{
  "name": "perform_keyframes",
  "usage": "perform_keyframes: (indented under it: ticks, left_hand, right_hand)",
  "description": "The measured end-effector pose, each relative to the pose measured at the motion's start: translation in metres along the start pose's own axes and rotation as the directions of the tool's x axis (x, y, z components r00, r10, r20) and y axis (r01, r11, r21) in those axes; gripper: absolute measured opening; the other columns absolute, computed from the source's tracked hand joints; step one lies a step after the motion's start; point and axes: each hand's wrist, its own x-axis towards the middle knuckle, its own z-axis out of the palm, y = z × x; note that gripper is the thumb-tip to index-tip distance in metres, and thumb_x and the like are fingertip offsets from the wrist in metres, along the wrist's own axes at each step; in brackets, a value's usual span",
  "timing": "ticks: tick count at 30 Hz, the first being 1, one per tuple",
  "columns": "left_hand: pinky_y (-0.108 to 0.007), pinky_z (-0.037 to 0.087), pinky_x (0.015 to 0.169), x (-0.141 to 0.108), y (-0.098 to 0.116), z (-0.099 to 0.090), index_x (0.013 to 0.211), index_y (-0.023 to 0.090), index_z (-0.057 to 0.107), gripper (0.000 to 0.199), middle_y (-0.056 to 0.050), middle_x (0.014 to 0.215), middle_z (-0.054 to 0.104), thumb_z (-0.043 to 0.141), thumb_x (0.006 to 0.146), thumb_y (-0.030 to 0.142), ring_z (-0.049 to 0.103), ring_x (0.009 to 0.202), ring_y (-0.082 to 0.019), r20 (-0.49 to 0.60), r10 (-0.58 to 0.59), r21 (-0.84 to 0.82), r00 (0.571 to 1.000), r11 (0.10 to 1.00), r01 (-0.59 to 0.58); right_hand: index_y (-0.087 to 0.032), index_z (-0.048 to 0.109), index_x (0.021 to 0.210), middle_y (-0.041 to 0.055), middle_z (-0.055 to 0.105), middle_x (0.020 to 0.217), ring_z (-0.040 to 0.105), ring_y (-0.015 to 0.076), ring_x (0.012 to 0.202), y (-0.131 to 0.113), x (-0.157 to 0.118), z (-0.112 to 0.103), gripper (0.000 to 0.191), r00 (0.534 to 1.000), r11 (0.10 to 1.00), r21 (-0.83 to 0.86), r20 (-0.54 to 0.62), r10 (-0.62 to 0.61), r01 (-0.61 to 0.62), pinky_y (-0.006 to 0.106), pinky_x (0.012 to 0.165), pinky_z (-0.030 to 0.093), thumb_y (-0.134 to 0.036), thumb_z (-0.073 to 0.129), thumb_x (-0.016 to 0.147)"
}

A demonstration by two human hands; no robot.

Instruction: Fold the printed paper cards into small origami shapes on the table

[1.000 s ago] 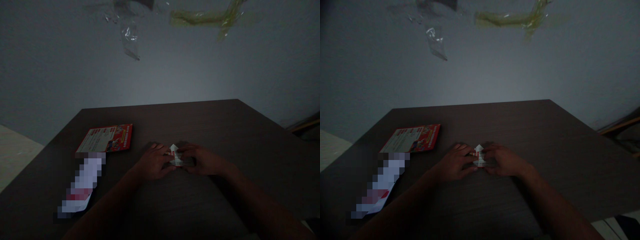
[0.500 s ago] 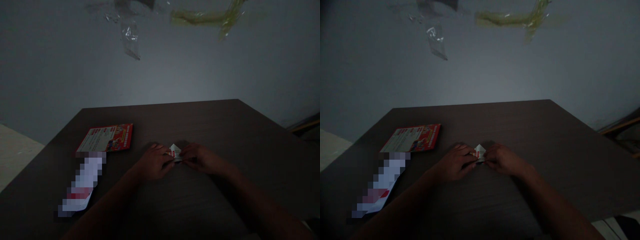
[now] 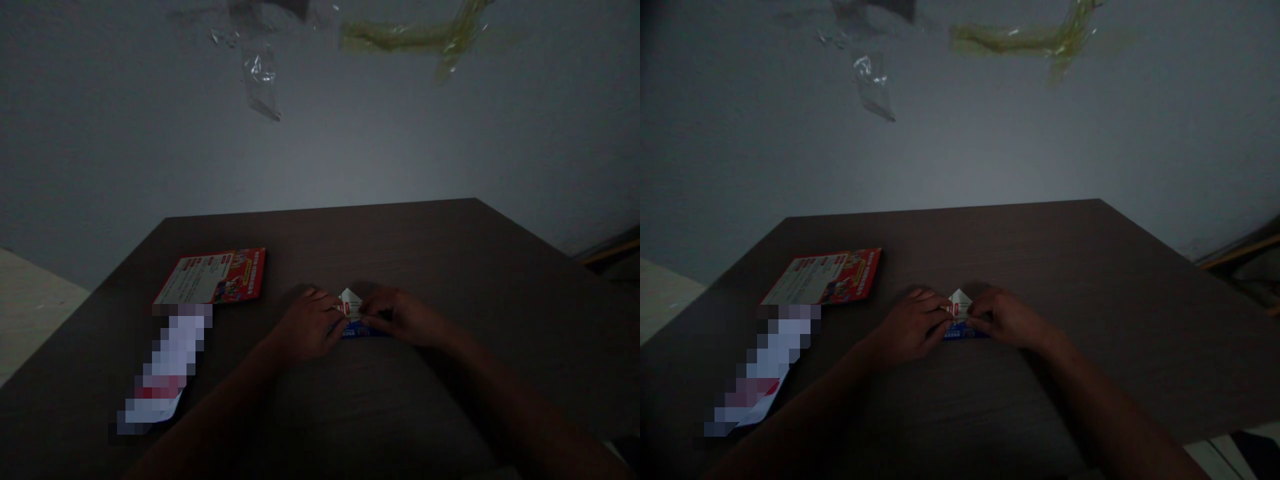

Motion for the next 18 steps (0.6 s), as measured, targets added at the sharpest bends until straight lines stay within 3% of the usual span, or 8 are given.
perform_keyframes:
  ticks: [6,10,18]
  left_hand:
    - [-0.041,0.036,0.087,0.000,0.004,0.005,0.097,0.019,0.062,0.024,-0.007,0.097,0.060,0.050,0.082,0.033,0.052,0.094,-0.023,0.007,0.019,0.051,1.000,0.999,-0.019]
    - [-0.039,0.039,0.085,0.001,0.004,0.010,0.098,0.019,0.061,0.021,-0.007,0.097,0.059,0.049,0.084,0.031,0.051,0.093,-0.022,0.009,-0.003,0.074,1.000,0.997,0.003]
    - [-0.035,0.042,0.078,0.006,0.002,0.019,0.096,0.019,0.062,0.022,-0.006,0.090,0.059,0.042,0.090,0.027,0.052,0.087,-0.020,-0.018,-0.038,0.055,0.999,0.998,0.039]
  right_hand:
    - [-0.019,0.066,0.084,0.0046,0.066,0.083,0.059,0.0184,0.082,-0.006,0.001,0.001,0.010,0.999,0.983,-0.179,0.027,-0.040,0.044,0.034,0.081,0.041,-0.020,0.058,0.078]
    - [-0.019,0.066,0.084,0.0057,0.064,0.083,0.057,0.0201,0.082,-0.007,0.002,0.004,0.011,0.998,0.959,-0.276,0.043,-0.046,0.057,0.035,0.079,0.041,-0.023,0.059,0.077]
    - [-0.019,0.066,0.085,0.0052,0.063,0.085,0.057,0.0186,0.084,-0.001,0.004,0.008,0.012,0.999,0.975,-0.216,0.017,-0.047,0.049,0.034,0.080,0.041,-0.023,0.055,0.084]
